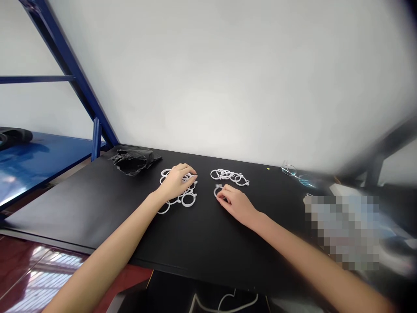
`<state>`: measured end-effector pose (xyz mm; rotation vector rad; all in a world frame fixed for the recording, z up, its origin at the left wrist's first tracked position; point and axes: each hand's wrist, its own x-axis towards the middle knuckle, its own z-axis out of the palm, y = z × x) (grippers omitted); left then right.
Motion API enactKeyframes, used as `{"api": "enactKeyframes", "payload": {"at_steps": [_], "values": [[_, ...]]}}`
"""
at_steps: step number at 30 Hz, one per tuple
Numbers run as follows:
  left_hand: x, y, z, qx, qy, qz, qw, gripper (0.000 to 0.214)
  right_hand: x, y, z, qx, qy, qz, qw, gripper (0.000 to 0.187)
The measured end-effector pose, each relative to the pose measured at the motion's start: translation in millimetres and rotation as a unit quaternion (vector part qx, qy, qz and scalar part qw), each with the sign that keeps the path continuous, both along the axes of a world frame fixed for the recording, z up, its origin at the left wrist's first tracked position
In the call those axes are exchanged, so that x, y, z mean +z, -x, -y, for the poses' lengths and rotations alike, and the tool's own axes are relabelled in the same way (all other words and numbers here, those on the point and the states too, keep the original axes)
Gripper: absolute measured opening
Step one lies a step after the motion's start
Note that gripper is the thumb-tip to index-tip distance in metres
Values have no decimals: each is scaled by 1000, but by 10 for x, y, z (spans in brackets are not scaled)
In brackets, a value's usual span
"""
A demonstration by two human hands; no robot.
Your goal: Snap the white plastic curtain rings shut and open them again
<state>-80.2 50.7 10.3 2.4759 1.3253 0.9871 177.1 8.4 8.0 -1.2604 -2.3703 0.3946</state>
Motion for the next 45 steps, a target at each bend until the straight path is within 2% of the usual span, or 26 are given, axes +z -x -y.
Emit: {"api": "enactKeyframes", "payload": {"at_steps": [2, 4, 7, 9, 12, 15, 19, 21, 25, 28, 32, 36, 38, 41, 45], "values": [[55, -48, 25, -11, 0, 22, 1000, 19, 8, -51, -11, -12, -5, -6, 1000, 16], [125, -139, 59, -9, 32, 67, 997, 22, 23, -71, -24, -48, -31, -57, 997, 17], [219, -373, 117, -16, 173, 152, 973, 35, 45, -22, -29, -73, -79, -160, 981, 11], [250, -576, 157, -57, 257, 191, 946, 40, 52, 39, -31, -55, -110, -202, 972, 9], [244, -858, 208, -89, 261, 237, 931, 42, 47, 111, -54, -33, -153, -236, 959, 11], [214, -1023, 221, -63, 271, 286, 917, 42, 22, 144, -77, -10, -179, -244, 953, 13], [190, -1052, 180, -61, 379, 348, 855, 42, -42, 191, -46, 13, -172, -247, 954, 17], [179, -1032, 170, -61, 381, 366, 847, 41, -81, 210, -16, -6, -146, -287, 947, 19], [129, -1009, 224, -27, 305, 345, 887, 40, -153, 196, 7, -101, -77, -405, 906, 25], [85, -1019, 308, -17, 248, 302, 920, 43, -180, 168, 4, -124, -39, -434, 891, 29], [61, -1022, 388, -38, 168, 239, 956, 47, -171, 154, 35, -91, -26, -404, 910, 16], [67, -1013, 411, -42, 143, 119, 982, 42, -172, 144, 66, -95, -21, -380, 920, 7], [74, -1014, 418, -45, 135, 66, 988, 38, -179, 139, 63, -101, -16, -366, 925, 15], [81, -1021, 428, -53, 138, 25, 989, 36, -182, 136, 46, -71, 0, -331, 941, 34], [84, -1032, 440, -66, 141, 24, 988, 36, -164, 130, 52, -50, 1, -327, 944, 40]]}}
